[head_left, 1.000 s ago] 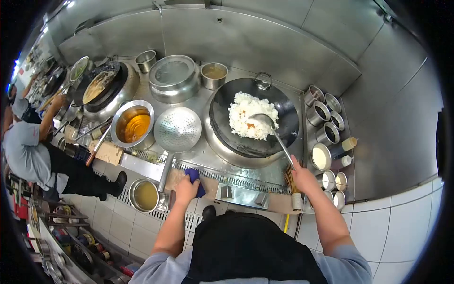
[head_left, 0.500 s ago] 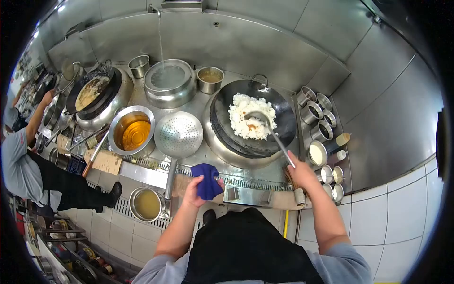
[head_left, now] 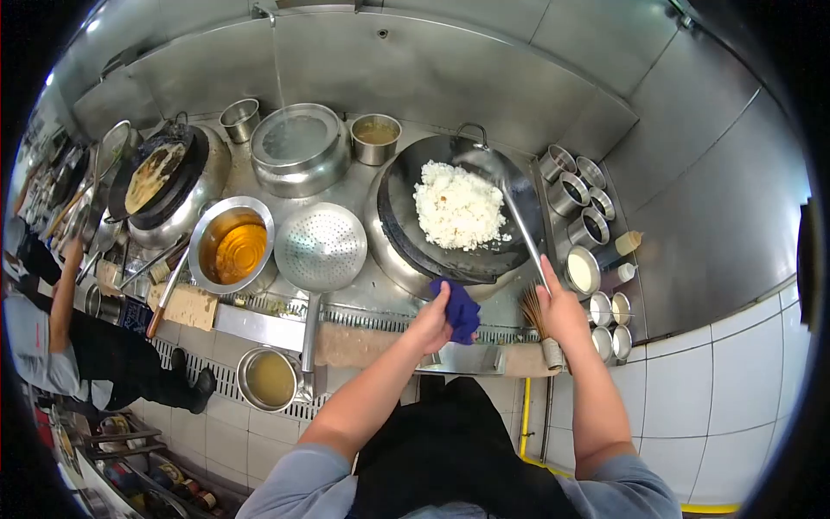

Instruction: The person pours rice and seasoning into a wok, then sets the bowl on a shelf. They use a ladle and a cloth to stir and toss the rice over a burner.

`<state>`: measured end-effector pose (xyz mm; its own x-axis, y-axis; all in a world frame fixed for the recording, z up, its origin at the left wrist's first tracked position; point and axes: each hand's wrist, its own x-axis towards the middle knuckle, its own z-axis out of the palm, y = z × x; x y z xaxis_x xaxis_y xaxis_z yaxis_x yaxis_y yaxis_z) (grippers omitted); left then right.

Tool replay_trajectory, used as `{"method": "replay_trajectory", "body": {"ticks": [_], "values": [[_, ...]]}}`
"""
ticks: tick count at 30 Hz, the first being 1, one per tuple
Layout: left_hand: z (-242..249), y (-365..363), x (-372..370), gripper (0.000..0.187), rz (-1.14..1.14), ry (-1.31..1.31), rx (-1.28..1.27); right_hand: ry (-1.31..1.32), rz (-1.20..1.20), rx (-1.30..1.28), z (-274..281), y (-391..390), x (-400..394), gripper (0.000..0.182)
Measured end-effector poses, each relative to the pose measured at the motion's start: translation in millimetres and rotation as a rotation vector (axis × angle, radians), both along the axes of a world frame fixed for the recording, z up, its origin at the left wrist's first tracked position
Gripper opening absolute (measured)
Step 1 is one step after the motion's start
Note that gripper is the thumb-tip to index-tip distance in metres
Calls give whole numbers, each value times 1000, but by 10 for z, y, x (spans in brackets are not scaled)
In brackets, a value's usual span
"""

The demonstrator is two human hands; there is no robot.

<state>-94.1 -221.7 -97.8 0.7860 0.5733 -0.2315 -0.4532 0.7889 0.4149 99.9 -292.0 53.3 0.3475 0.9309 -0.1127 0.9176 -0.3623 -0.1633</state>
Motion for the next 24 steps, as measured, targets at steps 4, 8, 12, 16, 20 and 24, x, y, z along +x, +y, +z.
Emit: {"method": "replay_trajectory", "body": {"ticks": [4, 8, 12, 16, 20, 24], "values": [[141, 128, 275, 58, -17, 73, -8, -32, -24, -74, -599, 115, 368, 57], [130, 218, 430, 51, -13, 204, 15, -43, 72, -96, -118, 83, 230, 56], [33, 256, 583, 41, 131, 213, -83, -7, -92, 56, -66, 146, -47, 58], [159, 312, 596, 41, 106, 313, -64, -61, 113, -102, -431, 297, 296, 57], [59, 256, 641, 40, 186, 264, -102, -77, 64, -23, 49, 101, -153, 56], [16, 283, 635, 38, 157, 279, -99, -81, 159, -227, -290, 80, 13, 58]]}}
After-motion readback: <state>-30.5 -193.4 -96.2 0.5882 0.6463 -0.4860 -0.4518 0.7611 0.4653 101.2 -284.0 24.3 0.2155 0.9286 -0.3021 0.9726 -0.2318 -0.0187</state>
